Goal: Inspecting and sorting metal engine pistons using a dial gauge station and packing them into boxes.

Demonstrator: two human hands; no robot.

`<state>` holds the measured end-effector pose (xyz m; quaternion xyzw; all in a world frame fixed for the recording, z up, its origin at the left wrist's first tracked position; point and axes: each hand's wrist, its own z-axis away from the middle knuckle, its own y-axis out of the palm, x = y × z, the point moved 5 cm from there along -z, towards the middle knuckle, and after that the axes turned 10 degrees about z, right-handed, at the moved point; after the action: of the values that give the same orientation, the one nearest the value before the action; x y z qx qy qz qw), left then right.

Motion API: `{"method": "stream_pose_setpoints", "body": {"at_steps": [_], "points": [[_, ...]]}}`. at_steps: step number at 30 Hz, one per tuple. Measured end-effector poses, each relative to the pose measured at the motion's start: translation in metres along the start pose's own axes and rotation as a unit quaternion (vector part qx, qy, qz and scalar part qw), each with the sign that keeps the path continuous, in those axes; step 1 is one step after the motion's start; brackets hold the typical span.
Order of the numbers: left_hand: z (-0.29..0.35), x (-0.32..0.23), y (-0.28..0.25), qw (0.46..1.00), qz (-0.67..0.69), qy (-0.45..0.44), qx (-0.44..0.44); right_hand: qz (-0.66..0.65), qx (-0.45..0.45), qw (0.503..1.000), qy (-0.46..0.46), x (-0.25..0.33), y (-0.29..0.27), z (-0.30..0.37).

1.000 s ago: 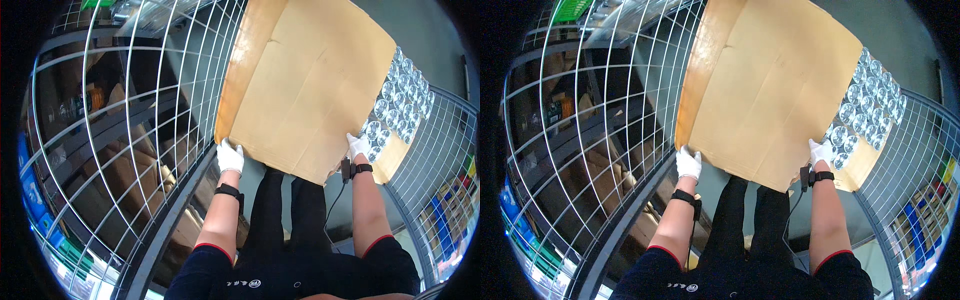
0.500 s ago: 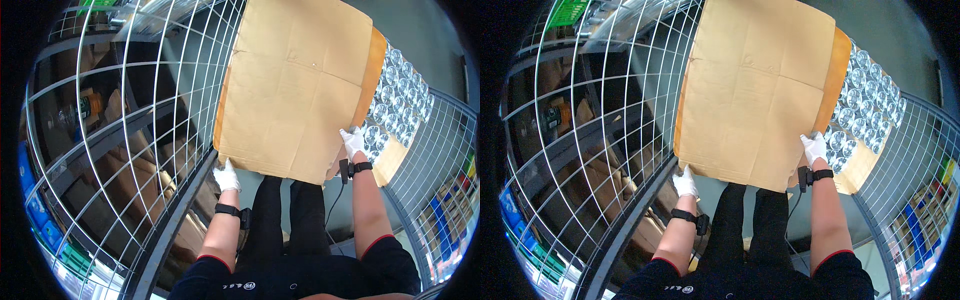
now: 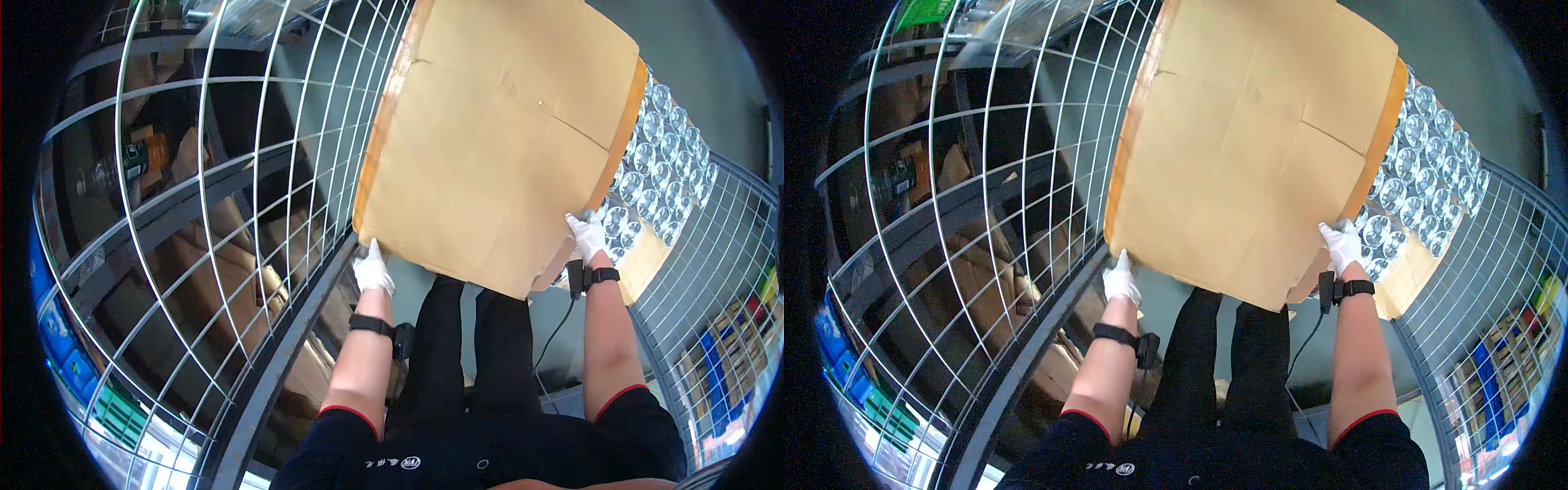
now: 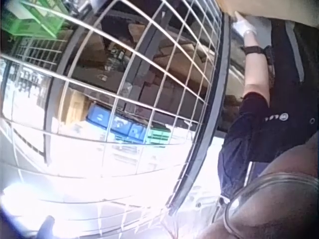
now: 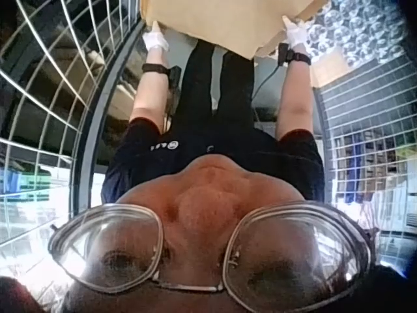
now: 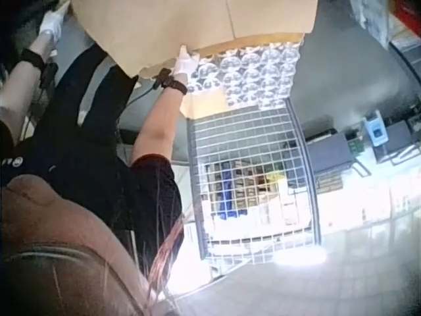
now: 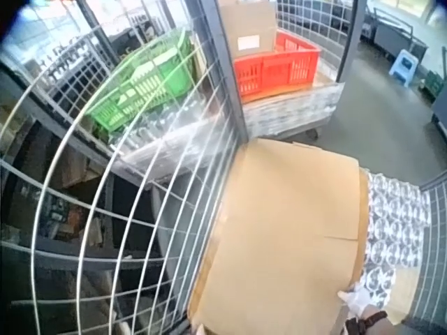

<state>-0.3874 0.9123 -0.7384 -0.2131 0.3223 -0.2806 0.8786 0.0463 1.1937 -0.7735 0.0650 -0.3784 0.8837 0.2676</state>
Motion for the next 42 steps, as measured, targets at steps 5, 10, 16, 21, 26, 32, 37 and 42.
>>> {"method": "stream_pose_setpoints", "body": {"at_steps": [5,10,16,21,26,32,37,42], "points": [[-0.048,0.018,0.009,0.989,-0.108,-0.048,0.093,-0.036,0.012,0.999,-0.011,0.025,0.007,0.006],[-0.020,0.002,0.001,0.997,-0.076,-0.004,0.006,0.143,-0.090,0.984,-0.049,0.076,0.003,0.040],[0.054,-0.028,0.031,0.799,-0.458,0.377,0.104,0.504,-0.040,0.833,-0.224,0.122,0.053,0.092],[0.049,-0.034,0.042,0.769,-0.542,0.308,0.146,0.534,0.033,0.824,-0.187,0.120,0.061,0.095],[0.051,-0.055,0.032,0.744,-0.567,0.281,0.214,0.516,0.056,0.832,-0.194,0.121,0.040,0.096],[0.118,-0.038,-0.027,0.797,-0.466,0.283,0.261,0.318,0.119,0.924,-0.176,0.045,-0.025,0.125],[0.202,0.031,-0.126,0.836,-0.408,0.242,0.276,0.333,0.170,0.913,-0.161,0.018,-0.106,0.203],[0.322,0.052,-0.207,0.861,-0.348,0.249,0.276,0.392,0.162,0.899,-0.107,-0.047,-0.217,0.256]]}}
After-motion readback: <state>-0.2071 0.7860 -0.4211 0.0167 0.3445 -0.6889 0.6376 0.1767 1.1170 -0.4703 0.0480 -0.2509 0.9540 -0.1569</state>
